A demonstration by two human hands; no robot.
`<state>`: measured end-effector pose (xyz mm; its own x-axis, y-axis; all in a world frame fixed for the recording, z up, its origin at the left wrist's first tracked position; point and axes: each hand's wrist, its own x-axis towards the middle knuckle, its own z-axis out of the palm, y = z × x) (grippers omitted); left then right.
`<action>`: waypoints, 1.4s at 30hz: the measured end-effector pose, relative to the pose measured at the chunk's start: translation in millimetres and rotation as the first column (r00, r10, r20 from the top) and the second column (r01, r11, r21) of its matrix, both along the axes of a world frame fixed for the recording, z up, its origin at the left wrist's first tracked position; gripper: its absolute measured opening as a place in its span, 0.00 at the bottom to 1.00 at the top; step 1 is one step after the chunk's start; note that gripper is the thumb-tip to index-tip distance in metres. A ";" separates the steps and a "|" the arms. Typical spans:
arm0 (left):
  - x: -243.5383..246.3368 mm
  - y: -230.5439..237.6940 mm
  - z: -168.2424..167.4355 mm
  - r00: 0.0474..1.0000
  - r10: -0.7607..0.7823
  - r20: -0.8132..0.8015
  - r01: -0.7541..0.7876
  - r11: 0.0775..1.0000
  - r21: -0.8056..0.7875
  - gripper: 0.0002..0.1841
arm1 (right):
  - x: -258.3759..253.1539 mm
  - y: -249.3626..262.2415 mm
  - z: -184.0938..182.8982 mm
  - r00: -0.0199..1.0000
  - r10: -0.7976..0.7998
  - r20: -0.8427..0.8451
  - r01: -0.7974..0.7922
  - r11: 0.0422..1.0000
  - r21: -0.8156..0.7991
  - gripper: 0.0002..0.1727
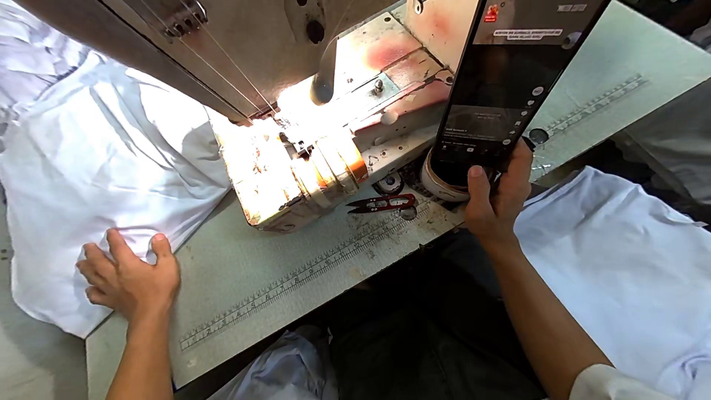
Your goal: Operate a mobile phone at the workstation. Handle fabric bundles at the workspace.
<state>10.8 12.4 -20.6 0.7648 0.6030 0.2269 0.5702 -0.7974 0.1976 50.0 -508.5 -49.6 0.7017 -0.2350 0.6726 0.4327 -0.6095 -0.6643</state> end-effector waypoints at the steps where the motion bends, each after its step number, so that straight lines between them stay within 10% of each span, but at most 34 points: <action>1: 0.2 0.4 -0.3 1.000 0.002 0.001 -0.002 1.000 0.001 0.43 | 0.0 -0.1 0.2 1.000 0.001 -0.001 -0.001 1.000 -0.001 0.31; 42: -0.9 -2.4 2.0 1.000 -0.015 0.005 0.015 1.000 0.003 0.43 | -1.5 1.6 1.2 0.999 -0.020 -0.030 0.020 1.000 -0.005 0.33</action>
<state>9.9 10.0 -18.6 0.7725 0.5909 0.2326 0.5574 -0.8064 0.1976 48.4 -506.9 -48.4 0.7165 -0.2459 0.6528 0.4008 -0.6208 -0.6738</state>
